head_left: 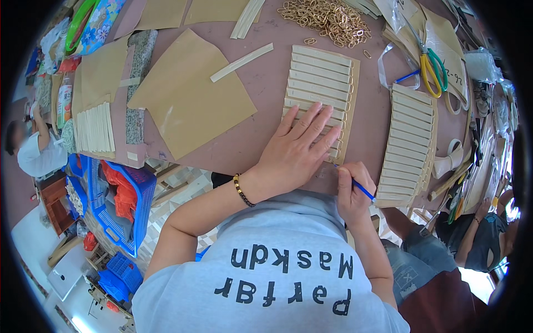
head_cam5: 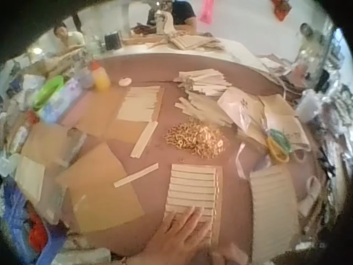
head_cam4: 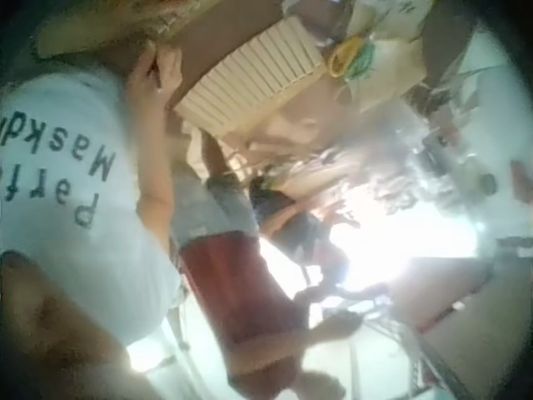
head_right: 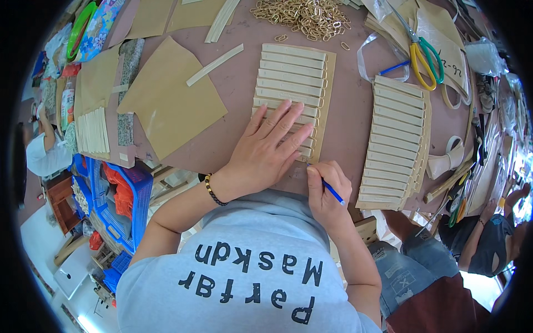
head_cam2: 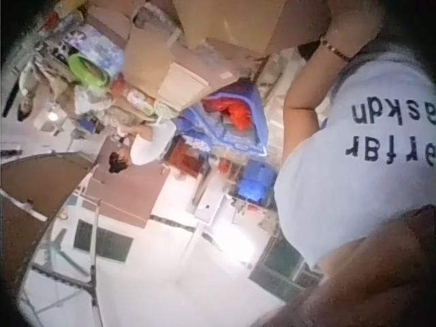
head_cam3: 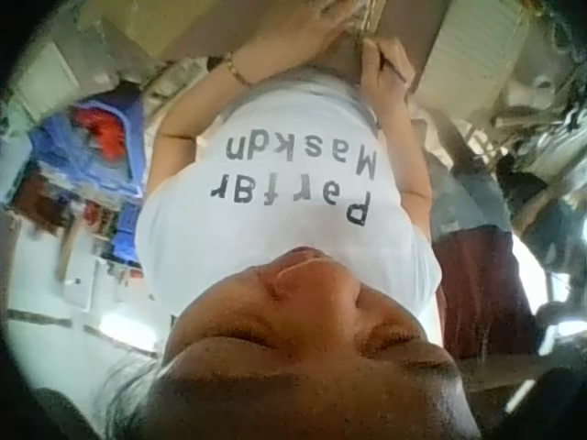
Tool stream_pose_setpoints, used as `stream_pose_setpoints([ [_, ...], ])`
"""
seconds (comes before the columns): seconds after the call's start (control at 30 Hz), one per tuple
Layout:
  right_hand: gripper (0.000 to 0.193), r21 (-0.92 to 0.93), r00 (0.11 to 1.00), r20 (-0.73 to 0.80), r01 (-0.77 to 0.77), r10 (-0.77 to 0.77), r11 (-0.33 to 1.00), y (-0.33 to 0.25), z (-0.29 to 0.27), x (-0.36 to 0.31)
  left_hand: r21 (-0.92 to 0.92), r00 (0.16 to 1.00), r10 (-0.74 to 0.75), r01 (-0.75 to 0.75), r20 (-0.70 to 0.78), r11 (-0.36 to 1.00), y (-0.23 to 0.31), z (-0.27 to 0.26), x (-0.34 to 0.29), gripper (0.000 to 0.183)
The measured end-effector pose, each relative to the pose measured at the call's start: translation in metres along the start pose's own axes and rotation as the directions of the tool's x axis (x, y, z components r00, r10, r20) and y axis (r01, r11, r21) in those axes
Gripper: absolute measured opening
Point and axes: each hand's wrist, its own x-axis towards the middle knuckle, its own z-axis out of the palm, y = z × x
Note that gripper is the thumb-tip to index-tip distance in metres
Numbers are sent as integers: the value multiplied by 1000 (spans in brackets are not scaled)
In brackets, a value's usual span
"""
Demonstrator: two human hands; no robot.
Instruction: The person assembles small craft components by hand, placing thin wooden sticks onto a cardboard base and securing them with small metal rings. The person uses a blue pen to mark the cardboard and handles the materials one by one in a repetitive sequence.
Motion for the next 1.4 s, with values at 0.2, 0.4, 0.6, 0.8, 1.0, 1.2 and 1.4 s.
stream_pose_setpoints([
  [0.2, 9, 17, 995, -37, -93, 93, 996, 2, -2, -3, -3, 1000, -6, 6, 12, 1000, 0, 0, 0, 57],
  [0.4, 30, 508, 869, -139, -350, 476, 787, -3, -7, 16, -9, 1000, 0, 0, 31, 1000, 0, -5, 1, 56],
  [0.6, 35, 842, 774, 63, -381, 630, 383, -7, -12, 60, -168, 1000, 3, 1, 28, 986, -4, -11, -3, 63],
  [0.8, 21, 295, 941, -43, -308, 335, 905, 8, -8, 76, -247, 998, 43, -29, 52, 969, -2, -20, -6, 68],
  [1.0, 27, 4, 988, -146, -45, 45, 999, -2, 8, 84, -378, 998, 43, -55, -42, 924, -7, -14, -17, 61],
  [1.2, 23, 417, 957, -199, -112, 211, 902, -16, -51, 58, -387, 979, -39, -41, -199, 921, -8, -26, -28, 54],
  [1.4, 19, 164, 865, -396, -263, 307, 951, 22, -136, 13, -372, 974, -90, 8, -206, 928, -22, -32, -39, 50],
])
